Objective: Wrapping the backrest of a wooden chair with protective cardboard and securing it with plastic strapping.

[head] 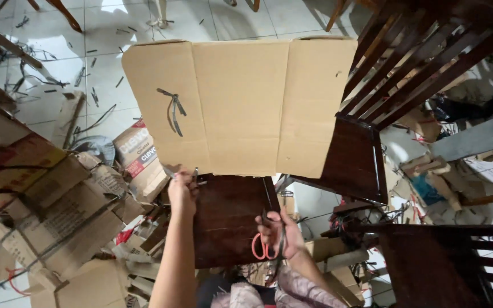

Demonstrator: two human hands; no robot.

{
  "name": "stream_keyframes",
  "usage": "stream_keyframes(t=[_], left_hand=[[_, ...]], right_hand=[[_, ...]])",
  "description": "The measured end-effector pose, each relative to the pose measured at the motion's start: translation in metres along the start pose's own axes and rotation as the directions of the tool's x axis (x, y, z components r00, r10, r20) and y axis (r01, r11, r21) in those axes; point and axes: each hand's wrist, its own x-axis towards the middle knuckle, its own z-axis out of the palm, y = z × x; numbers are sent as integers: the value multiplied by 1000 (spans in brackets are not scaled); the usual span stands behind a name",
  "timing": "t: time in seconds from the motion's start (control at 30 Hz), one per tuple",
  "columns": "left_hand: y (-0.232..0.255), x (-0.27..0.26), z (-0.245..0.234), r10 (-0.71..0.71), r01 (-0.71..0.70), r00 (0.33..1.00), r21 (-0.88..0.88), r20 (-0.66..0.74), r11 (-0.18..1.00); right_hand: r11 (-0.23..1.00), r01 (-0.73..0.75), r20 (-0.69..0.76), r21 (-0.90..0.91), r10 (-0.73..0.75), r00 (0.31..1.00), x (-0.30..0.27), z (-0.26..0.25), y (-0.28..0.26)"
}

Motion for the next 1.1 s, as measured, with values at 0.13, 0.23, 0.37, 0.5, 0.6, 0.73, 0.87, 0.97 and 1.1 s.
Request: stream_keyframes(t=[0.13,0.23,0.37,0.5,0.6,0.73,0.87,0.97,1.1], left_hand=[[16,48,-38,137,-105,964,145,-226,984],[57,85,-69,193,-138,945,213,-264,967],[128,169,-109,406,-353,905,311,-124,882],[220,67,-18,459,-438,882,176,-104,881],[250,12,9,438,-437,899,134,19,889],[193,-53,38,178,-215,961,162,213,963],[130,-82,100,-58,-198,940,675,337,710],[89,-27,129,-109,-180,905,604,410,777],[59,16,150,-83,-241,915,698,395,674]], right_hand=[[896,165,132,-412,-121,984,-14,-26,-82],[641,270,-108,-719,-487,867,-22,-90,-190],[364,74,-321,-929,-887,331,-56,-45,-309],[420,324,-300,-848,-883,361,-103,114,-320],[377,430,-140,-820,-862,488,-132,138,-315],[46,214,50,-976,-905,422,-126,136,-197],[-244,-210,73,-947,-797,600,-61,117,-36],[-491,-37,347,-871,-666,660,30,129,39],[-731,-185,539,-657,-627,563,128,128,37]])
